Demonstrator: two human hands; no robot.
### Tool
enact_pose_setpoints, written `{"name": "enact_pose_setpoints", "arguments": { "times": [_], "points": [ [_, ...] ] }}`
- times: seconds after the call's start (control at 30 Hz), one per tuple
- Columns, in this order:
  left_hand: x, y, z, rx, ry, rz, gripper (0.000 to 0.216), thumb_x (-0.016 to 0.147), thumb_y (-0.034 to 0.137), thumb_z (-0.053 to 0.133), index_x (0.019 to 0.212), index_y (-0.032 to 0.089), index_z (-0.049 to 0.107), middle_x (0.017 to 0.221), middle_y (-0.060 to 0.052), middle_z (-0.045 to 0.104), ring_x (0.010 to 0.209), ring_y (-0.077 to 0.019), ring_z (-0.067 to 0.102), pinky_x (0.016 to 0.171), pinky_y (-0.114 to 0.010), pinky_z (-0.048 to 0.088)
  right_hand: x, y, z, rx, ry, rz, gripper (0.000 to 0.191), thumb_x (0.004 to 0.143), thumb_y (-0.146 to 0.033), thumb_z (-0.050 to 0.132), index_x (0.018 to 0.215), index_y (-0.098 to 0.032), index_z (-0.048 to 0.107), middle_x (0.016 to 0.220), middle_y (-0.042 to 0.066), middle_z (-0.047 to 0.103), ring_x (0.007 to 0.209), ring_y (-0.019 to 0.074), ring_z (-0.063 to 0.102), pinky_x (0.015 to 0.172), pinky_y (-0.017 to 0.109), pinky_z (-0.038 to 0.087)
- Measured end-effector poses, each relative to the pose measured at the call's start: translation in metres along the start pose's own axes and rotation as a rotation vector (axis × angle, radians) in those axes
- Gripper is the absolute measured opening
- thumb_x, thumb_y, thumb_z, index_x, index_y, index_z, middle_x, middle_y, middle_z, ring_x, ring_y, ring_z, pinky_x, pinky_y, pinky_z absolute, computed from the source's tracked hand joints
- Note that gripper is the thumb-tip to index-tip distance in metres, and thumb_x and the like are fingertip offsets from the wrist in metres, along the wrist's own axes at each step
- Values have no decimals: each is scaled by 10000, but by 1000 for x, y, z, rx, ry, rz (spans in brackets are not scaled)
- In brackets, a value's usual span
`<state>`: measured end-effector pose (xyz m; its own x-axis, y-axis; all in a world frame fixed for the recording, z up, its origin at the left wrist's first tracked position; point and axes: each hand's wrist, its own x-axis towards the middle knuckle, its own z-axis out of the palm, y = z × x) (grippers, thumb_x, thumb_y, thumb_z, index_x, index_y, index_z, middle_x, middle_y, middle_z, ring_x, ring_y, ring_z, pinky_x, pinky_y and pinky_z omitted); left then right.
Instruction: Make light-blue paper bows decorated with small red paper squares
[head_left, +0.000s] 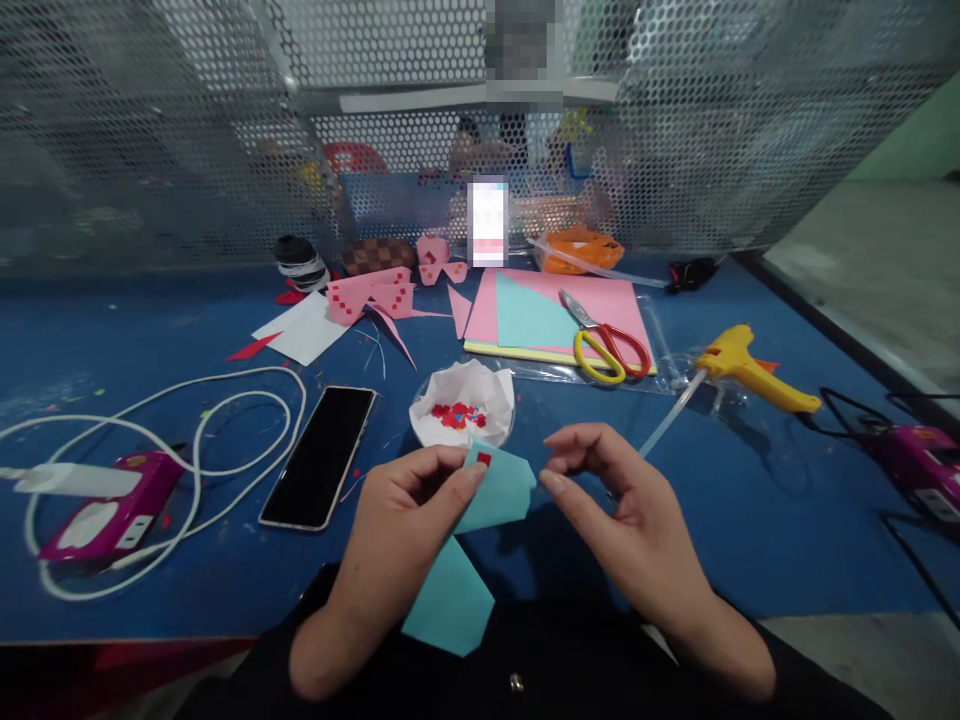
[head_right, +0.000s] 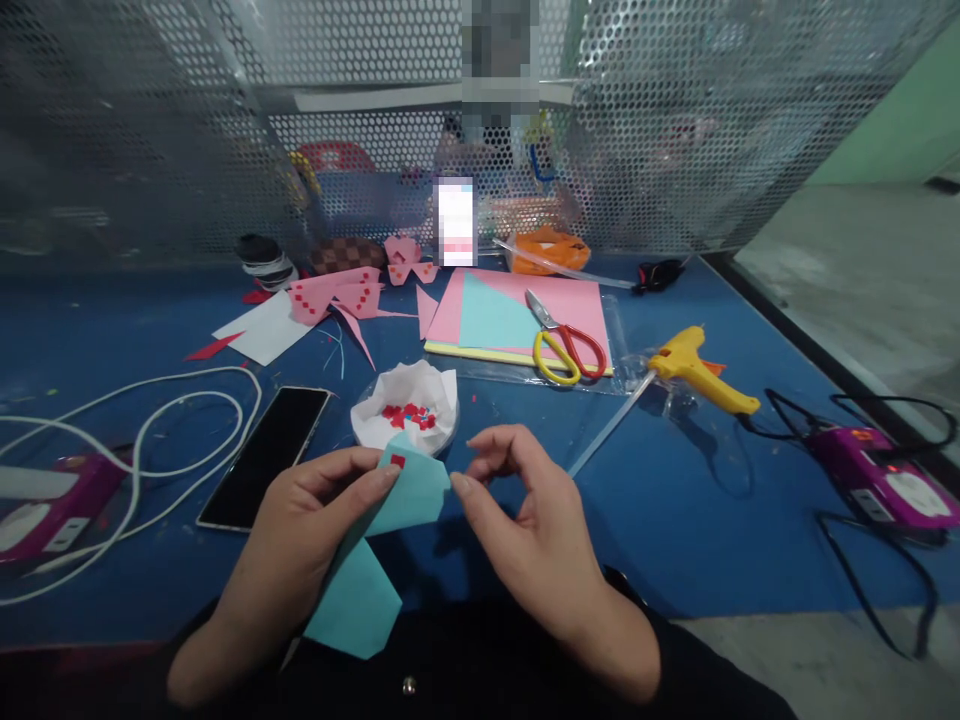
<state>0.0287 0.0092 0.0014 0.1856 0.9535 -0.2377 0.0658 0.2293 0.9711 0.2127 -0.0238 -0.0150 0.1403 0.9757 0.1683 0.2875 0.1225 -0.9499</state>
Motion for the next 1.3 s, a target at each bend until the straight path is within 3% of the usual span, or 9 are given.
{"name": "enact_pose_setpoints", "arguments": {
  "times": [0.23, 0.33, 0.53, 0.7, 0.9, 1.13, 1.3],
  "points": [
    [1, -1, 0, -27, -56, -1, 144, 817, 316, 731, 882, 199, 783, 762, -15, 736, 656, -123, 602, 590, -210, 472, -1, -3, 11, 173, -100, 139, 274, 828, -268, 638, 1088, -203, 579, 684, -49, 598, 637, 118, 589, 623, 262, 520],
    [0, -1, -3, -24, -88, 23, 174, 824, 342, 715, 883, 188, 768, 776, -34, 732, 697, -150, 624, 624, -236, 488, -1, -3, 12, 144, -86, 108, 276, 823, -248, 638, 1090, -208, 581, 688, -52, 591, 637, 116, 583, 634, 264, 516],
    [0, 1, -1, 84, 24, 26, 211, 775, 371, 747, 735, 164, 731, 661, -10, 643, 595, -117, 520, 542, -222, 412, -6, -2, 15, 86, -94, 22, 279, 837, -210, 625, 1112, -227, 576, 718, -52, 595, 661, 115, 598, 653, 261, 518],
    [0, 1, 1, 127, 44, 19, 238, 782, 374, 731, 690, 156, 700, 618, 9, 585, 572, -103, 469, 521, -217, 368, -8, -1, 17, 84, -108, -15, 300, 844, -189, 618, 1137, -233, 569, 731, -60, 598, 669, 106, 606, 659, 247, 522],
    [-1, 2, 0, 43, -10, 6, 285, 811, 400, 710, 656, 167, 655, 567, 36, 522, 515, -85, 417, 474, -204, 348, -8, -1, 16, 108, -112, 11, 276, 849, -192, 614, 1119, -235, 575, 718, -67, 585, 655, 100, 599, 650, 239, 518],
    [-1, 3, 2, 87, 32, 6, 261, 780, 379, 745, 640, 174, 665, 566, 36, 535, 515, -88, 419, 450, -191, 345, -8, -2, 15, 113, -112, 2, 271, 840, -201, 615, 1107, -236, 584, 716, -55, 587, 656, 116, 603, 659, 265, 533],
    [-2, 3, -6, 64, -48, -11, 346, 868, 500, 638, 753, 185, 722, 623, 9, 600, 573, -119, 521, 537, -219, 437, -7, -1, 12, 111, -87, 4, 262, 844, -211, 622, 1103, -233, 588, 712, -54, 593, 649, 115, 600, 655, 267, 527]
  ]
}}
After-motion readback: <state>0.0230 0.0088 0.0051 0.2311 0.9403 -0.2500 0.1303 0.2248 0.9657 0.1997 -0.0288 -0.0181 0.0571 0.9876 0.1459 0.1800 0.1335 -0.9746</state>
